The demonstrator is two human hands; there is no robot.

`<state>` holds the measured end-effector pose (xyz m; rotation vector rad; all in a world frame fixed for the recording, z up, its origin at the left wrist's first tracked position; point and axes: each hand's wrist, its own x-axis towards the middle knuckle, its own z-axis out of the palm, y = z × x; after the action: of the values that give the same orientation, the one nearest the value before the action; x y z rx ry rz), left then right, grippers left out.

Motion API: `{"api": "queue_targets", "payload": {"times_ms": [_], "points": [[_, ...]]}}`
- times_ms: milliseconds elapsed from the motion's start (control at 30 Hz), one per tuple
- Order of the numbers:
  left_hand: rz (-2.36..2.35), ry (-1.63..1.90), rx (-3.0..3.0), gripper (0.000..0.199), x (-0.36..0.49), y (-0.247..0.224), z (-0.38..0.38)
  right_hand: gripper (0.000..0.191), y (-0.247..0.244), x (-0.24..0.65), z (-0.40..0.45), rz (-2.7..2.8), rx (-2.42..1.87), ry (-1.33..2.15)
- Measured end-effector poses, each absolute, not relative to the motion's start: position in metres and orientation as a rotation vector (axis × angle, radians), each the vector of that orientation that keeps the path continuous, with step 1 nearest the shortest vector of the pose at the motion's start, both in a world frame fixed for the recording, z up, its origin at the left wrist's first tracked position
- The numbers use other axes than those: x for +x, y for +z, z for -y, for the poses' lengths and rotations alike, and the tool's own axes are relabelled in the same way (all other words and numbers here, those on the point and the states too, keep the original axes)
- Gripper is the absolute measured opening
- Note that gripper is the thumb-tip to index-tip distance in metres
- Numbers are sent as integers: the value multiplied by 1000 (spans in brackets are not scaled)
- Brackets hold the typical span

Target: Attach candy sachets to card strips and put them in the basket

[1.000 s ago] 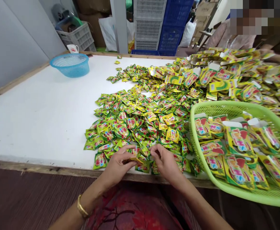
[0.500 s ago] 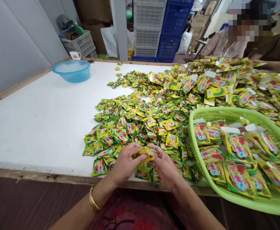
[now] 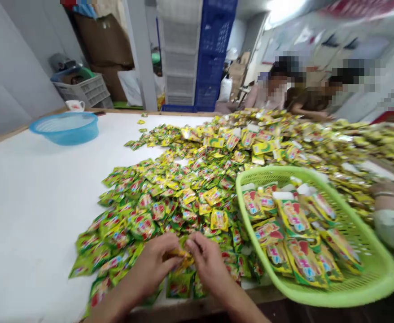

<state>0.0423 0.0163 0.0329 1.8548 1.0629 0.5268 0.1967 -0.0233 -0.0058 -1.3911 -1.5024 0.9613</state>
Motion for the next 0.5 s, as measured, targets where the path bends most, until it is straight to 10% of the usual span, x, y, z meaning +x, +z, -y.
{"api": "queue_targets", "payload": {"times_ms": [500], "points": [[-891, 618, 1285, 49, 92, 23, -47, 31, 28, 230, -1, 1179, -1397, 1172]]}}
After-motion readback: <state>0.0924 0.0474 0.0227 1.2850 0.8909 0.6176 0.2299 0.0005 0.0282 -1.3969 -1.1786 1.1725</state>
